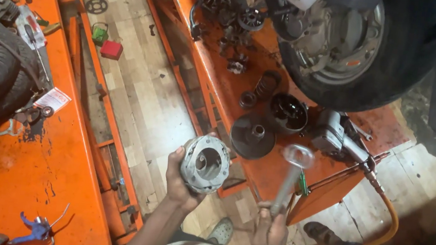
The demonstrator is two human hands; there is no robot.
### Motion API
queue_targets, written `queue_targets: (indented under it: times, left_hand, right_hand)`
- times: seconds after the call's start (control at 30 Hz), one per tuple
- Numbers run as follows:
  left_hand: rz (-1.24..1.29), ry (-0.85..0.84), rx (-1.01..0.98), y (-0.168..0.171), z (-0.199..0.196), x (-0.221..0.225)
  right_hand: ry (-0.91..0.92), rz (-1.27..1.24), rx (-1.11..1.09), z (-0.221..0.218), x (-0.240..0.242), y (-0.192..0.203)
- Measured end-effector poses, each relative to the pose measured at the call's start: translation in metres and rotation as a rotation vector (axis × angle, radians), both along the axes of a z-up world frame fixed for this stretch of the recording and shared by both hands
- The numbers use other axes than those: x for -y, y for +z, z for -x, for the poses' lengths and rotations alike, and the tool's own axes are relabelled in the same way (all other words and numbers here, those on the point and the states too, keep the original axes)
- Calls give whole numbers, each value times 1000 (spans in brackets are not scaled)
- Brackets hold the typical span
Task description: The person works on the rear wheel hub of a scooter raised on a workshop lift, handling the brake drum and hub, tightening components with a wrench, tapping parts with a hammer, gripping a part with pliers, and blowing debris off the assembly with an air hose.
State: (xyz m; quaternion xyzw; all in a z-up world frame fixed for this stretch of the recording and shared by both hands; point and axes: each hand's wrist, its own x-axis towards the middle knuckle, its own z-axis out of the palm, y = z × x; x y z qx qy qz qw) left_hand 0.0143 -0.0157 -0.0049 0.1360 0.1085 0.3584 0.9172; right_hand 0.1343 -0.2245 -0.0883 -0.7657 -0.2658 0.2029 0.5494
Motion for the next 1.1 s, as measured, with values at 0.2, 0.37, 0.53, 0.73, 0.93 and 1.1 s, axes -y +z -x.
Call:
queue_targets:
  times: [0.2,0.37,0.53,0.73,0.93,1.1]
  left_hand:
    - [169,17,-68,-13,-5,-4]
    - [-42,-35,10,-7,-6,-7]
    - [-38,-62,115,-10,-8,-9]
    - [-66,-90,67,-9,-9,-6]
    - [-64,-53,20,-10,-6,-5]
    - [-29,-41,69,-15,-8,-8]
  right_hand:
    - [296,11,403,7,-23,75]
    - [168,136,2,-6,-21,16]
    - [221,213,142,-4,-23,51]
    - [355,220,412,-9,-13,29]
    - [-136,-152,-437,3,-14,33]
    - [210,244,-75,-5,-10,31]
